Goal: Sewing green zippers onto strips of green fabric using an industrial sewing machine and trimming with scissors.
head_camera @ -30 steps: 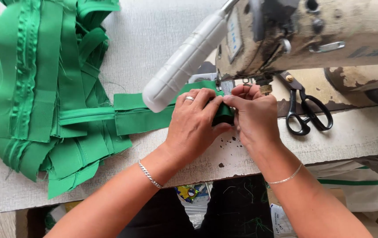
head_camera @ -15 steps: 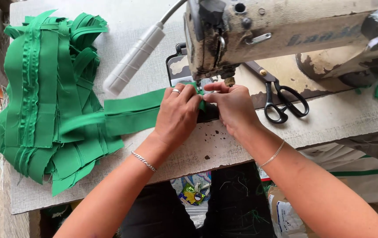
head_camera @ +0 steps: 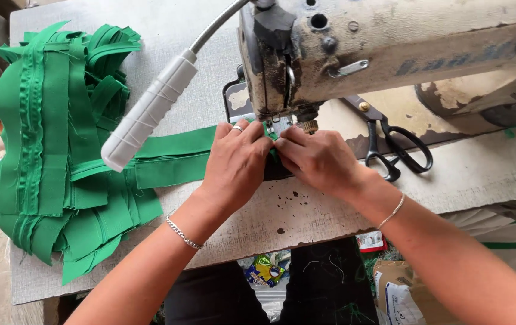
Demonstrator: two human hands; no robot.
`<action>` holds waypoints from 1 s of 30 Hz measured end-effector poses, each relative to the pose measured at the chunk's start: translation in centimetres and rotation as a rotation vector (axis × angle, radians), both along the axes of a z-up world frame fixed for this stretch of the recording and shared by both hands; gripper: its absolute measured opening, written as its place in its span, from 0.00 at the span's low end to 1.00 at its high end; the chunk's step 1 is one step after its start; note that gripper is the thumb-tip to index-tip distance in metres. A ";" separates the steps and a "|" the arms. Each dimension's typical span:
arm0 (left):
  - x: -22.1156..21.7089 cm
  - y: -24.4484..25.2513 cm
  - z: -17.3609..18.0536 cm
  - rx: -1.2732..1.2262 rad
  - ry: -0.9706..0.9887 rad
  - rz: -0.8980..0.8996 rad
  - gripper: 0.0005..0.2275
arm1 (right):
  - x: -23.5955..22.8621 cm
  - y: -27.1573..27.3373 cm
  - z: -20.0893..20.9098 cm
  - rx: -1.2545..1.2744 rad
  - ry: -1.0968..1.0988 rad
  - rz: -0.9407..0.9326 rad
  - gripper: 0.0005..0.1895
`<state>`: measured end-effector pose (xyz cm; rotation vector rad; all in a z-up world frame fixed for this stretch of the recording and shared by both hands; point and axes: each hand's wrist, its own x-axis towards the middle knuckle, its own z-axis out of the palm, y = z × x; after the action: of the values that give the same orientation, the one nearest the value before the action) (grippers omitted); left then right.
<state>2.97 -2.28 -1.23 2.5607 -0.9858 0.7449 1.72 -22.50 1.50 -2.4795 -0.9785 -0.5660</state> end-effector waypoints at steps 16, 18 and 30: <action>-3.5 2.8 2.2 -0.033 0.250 -0.186 0.25 | -1.4 -0.6 1.1 -0.538 -0.166 0.131 0.18; -3.7 2.9 2.4 -0.004 0.264 -0.179 0.26 | -1.5 -0.7 1.1 -0.566 -0.165 0.129 0.20; -2.2 3.2 2.9 0.057 0.274 -0.176 0.27 | -0.9 -0.1 1.5 -0.701 -0.102 0.033 0.16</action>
<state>0.78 0.93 1.66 2.4947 -1.1331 0.3120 0.86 -22.62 2.98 -3.0450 -1.4502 -0.3793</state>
